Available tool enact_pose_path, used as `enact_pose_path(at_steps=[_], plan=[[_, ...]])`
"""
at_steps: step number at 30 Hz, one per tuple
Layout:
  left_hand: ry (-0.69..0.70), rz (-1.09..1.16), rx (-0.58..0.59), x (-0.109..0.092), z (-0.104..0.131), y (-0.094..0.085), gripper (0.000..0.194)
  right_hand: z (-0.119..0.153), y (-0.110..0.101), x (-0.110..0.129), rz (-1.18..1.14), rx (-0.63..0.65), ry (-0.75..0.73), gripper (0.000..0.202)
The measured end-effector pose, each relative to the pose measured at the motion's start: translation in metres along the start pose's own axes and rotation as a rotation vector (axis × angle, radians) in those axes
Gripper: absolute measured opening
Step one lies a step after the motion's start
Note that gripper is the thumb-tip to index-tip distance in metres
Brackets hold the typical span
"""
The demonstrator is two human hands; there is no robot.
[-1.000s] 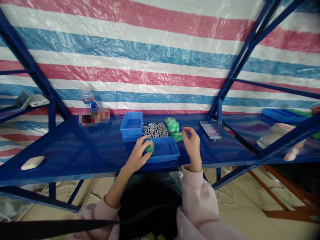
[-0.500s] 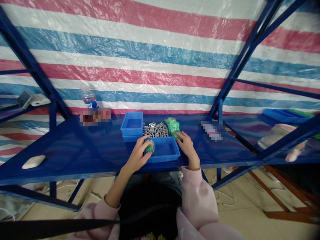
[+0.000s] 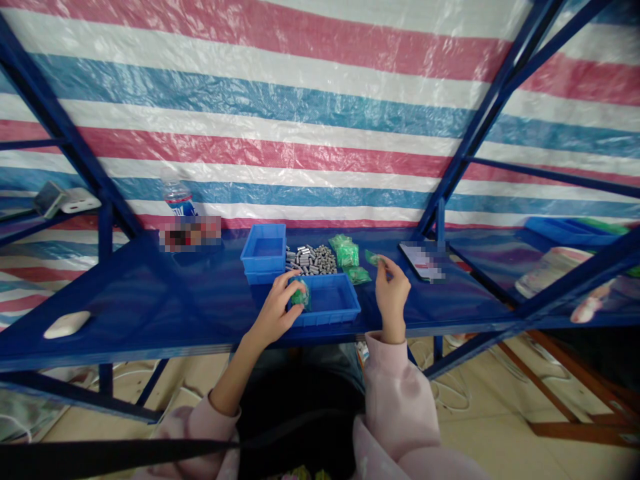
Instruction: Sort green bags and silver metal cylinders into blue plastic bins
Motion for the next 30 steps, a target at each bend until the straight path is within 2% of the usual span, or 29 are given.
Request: enact_pose_path(at_steps=[3,6,9,13,15,25,30], plan=[[0.001,0.005,0.002,-0.001,0.0,0.0,0.019,0.001,-0.011,0.013,-0.102,-0.05,-0.023,0.042],[0.002,0.008,-0.001,-0.001,0.0,0.0,0.02,0.006,-0.011,0.027,-0.183,0.009,-0.031,0.04],[-0.004,0.01,-0.003,-0.001,-0.001,-0.001,0.021,0.016,-0.001,0.048,-0.241,0.161,-0.071,0.036],[-0.009,0.013,-0.002,-0.001,-0.001,-0.001,0.02,0.037,0.025,0.074,-0.253,0.445,-0.126,0.029],[-0.009,0.01,0.001,-0.001,0.0,-0.001,0.02,0.045,0.036,0.081,-0.225,0.54,-0.156,0.025],[0.003,0.0,0.001,0.0,-0.001,0.001,0.021,0.059,0.06,0.085,0.08,0.685,-0.228,0.015],[0.016,-0.004,-0.004,-0.001,-0.001,0.001,0.02,0.075,0.076,0.094,0.143,0.795,-0.245,0.015]])
Point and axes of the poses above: each hand's wrist, its own z-axis away from the middle knuckle, its own y-axis out of the palm, x = y × z, the point moved 10 cm from there along -z, towards the middle knuckle, and after that the axes turned 1 degree about z, right-handed, at the moved point
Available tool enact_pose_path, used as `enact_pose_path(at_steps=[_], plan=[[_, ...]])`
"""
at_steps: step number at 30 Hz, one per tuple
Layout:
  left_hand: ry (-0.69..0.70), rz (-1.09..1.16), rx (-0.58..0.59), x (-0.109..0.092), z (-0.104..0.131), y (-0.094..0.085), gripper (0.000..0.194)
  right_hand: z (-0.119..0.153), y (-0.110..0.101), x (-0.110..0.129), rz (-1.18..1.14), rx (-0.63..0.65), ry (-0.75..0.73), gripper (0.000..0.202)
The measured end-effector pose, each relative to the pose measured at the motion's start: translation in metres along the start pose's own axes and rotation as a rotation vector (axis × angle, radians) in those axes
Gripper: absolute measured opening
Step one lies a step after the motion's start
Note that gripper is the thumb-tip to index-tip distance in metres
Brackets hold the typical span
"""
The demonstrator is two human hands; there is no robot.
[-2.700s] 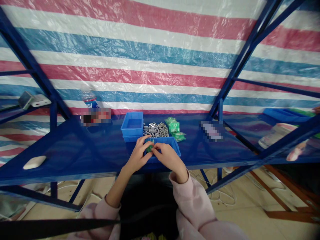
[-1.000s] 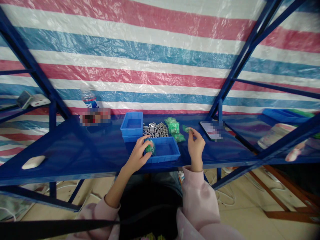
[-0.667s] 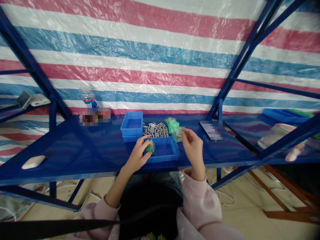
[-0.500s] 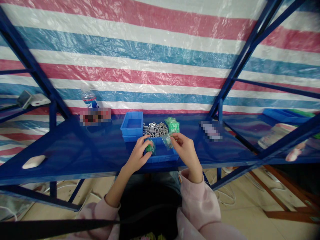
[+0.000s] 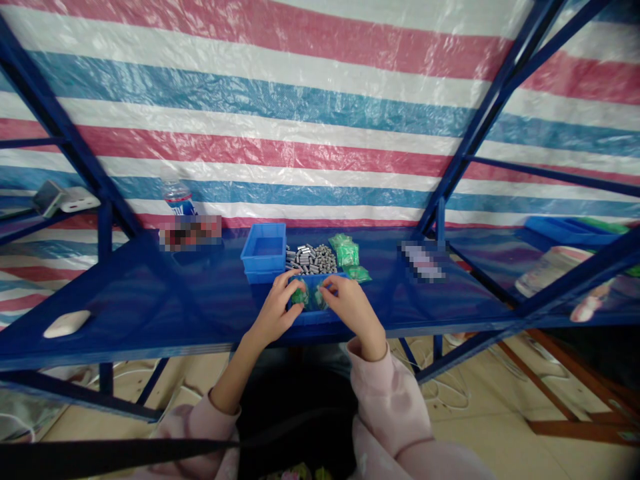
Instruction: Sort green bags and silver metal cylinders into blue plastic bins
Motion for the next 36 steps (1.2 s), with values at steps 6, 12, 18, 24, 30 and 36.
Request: enact_pose_path(at_steps=[6,12,18,24,30,36], plan=[[0.008,0.002,0.007,0.002,0.0,0.002,0.021,-0.005,0.019,0.008,0.051,0.073,0.005,0.018],[0.008,0.0,0.01,0.002,0.0,0.002,0.023,-0.004,0.021,0.013,0.085,0.083,-0.002,0.023],[0.008,0.013,0.009,0.001,0.0,0.001,0.026,0.0,0.026,0.021,-0.039,0.159,-0.099,0.027],[-0.012,0.05,-0.006,0.006,-0.001,0.0,0.026,0.009,0.029,0.025,-0.186,0.282,-0.179,0.027],[0.005,0.055,0.046,0.001,-0.01,-0.003,0.042,0.01,0.031,0.024,-0.269,0.33,-0.216,0.024],[-0.02,0.094,0.195,-0.001,-0.022,0.005,0.05,0.006,0.034,0.023,-0.279,0.356,-0.172,0.022]])
Point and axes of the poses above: each hand's wrist, its own z-axis away from the middle knuckle, its own y-axis out of the palm, x = y × z, the point moved 10 cm from there along -z, towards the middle knuckle, and after that the axes turned 1 degree about z, right-handed, at the moved point
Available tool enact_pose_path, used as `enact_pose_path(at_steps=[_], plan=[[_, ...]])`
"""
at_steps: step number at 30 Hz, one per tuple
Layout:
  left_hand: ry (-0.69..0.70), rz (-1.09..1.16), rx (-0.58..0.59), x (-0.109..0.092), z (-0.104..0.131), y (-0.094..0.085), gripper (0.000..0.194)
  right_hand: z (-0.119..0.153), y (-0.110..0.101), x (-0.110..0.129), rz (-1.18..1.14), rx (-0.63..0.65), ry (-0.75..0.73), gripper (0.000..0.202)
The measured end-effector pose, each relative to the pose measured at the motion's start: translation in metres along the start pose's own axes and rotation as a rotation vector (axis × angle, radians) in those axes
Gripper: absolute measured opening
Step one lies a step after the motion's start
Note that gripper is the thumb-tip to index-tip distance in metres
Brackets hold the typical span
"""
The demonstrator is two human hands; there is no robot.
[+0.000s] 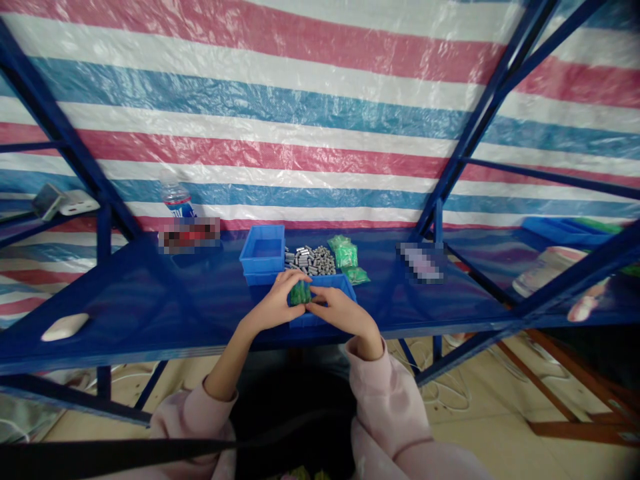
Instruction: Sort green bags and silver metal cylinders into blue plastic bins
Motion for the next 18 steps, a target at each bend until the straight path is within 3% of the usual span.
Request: enact_pose_path(at_steps=[10,18], plan=[[-0.085,0.044,0.071,0.021,-0.012,0.012,0.052,-0.005,-0.002,-0.018,0.152,-0.118,0.197,0.029],[-0.114,-0.046,0.07,0.018,-0.014,0.012,0.046,-0.003,-0.001,-0.011,0.09,-0.111,0.141,0.025]])
Point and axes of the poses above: each hand's wrist, its own z-axis away from the middle knuckle, its own y-axis out of the palm, x = y × z, the point moved 10 cm from there along -z, towards the middle knuckle, and after that the axes turned 1 degree about z, right-handed, at the moved point
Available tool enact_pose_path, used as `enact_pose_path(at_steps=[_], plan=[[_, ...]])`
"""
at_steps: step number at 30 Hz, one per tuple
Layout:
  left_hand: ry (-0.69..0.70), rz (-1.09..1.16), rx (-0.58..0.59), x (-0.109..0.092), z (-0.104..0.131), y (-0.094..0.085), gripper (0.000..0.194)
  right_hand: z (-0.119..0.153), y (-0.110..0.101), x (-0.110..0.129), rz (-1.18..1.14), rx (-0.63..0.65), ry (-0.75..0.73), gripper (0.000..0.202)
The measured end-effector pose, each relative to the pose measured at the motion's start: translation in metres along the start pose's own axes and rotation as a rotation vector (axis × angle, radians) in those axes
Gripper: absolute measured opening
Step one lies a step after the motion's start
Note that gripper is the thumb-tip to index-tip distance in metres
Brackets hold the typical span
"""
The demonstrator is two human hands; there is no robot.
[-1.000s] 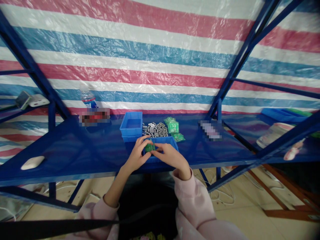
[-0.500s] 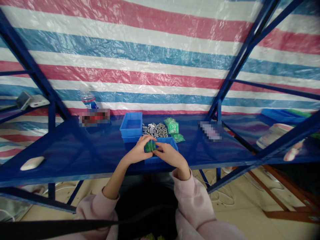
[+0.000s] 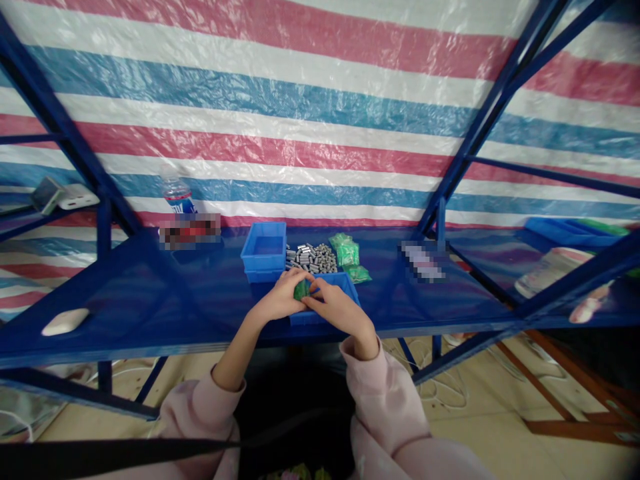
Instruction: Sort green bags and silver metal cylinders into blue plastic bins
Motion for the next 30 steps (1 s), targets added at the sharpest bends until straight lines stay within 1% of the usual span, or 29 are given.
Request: enact_pose_path(at_steps=[2,4,6,7,9,10,12,13,14,17,19,20,23,25,30], plan=[[-0.008,-0.001,-0.009,0.0,0.0,0.0,0.042,0.002,-0.004,0.007,-0.058,0.002,-0.066,0.023],[-0.015,0.004,-0.02,0.001,0.001,-0.001,0.042,0.004,-0.015,0.013,-0.119,-0.024,-0.153,0.022],[-0.024,0.008,-0.028,0.001,0.001,-0.001,0.044,0.005,-0.037,0.011,-0.169,-0.129,-0.206,0.022],[-0.031,0.011,-0.03,0.002,0.002,-0.001,0.046,0.006,-0.053,0.004,-0.187,-0.235,-0.197,0.024],[-0.053,0.018,-0.025,0.003,0.003,-0.001,0.046,0.01,-0.085,-0.021,-0.176,-0.462,-0.12,0.028],[-0.064,0.023,-0.021,0.003,0.003,-0.001,0.045,0.012,-0.097,-0.035,-0.127,-0.552,-0.064,0.03],[-0.078,0.033,-0.009,0.004,0.004,-0.001,0.045,0.013,-0.109,-0.063,0.024,-0.656,0.038,0.033],[-0.08,0.037,-0.003,0.004,0.004,-0.001,0.046,0.012,-0.11,-0.074,0.108,-0.663,0.076,0.036],[-0.079,0.041,0.004,0.003,0.005,0.0,0.046,0.009,-0.106,-0.085,0.183,-0.637,0.114,0.04],[-0.068,0.061,0.029,0.003,0.004,0.001,0.048,-0.001,-0.086,-0.116,0.307,-0.481,0.227,0.046],[-0.052,0.083,0.039,0.002,0.004,0.002,0.048,-0.004,-0.076,-0.126,0.331,-0.42,0.264,0.043],[-0.043,0.094,0.04,0.001,0.004,0.002,0.048,-0.004,-0.074,-0.128,0.331,-0.414,0.264,0.041],[-0.013,0.127,0.042,-0.001,0.003,0.002,0.047,-0.004,-0.077,-0.125,0.299,-0.446,0.214,0.036],[0.003,0.147,0.035,-0.002,0.004,0.001,0.045,-0.003,-0.082,-0.122,0.275,-0.492,0.189,0.033],[0.007,0.168,0.013,-0.002,0.005,-0.001,0.044,0.006,-0.1,-0.123,0.256,-0.681,0.189,0.027]])
Point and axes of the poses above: each hand's wrist, its own z-axis away from the middle knuckle, its own y-axis out of the palm, x = y × z, the point moved 10 cm from there along -z, towards the middle knuckle, and after that the axes turned 1 degree about z, right-handed, at the moved point
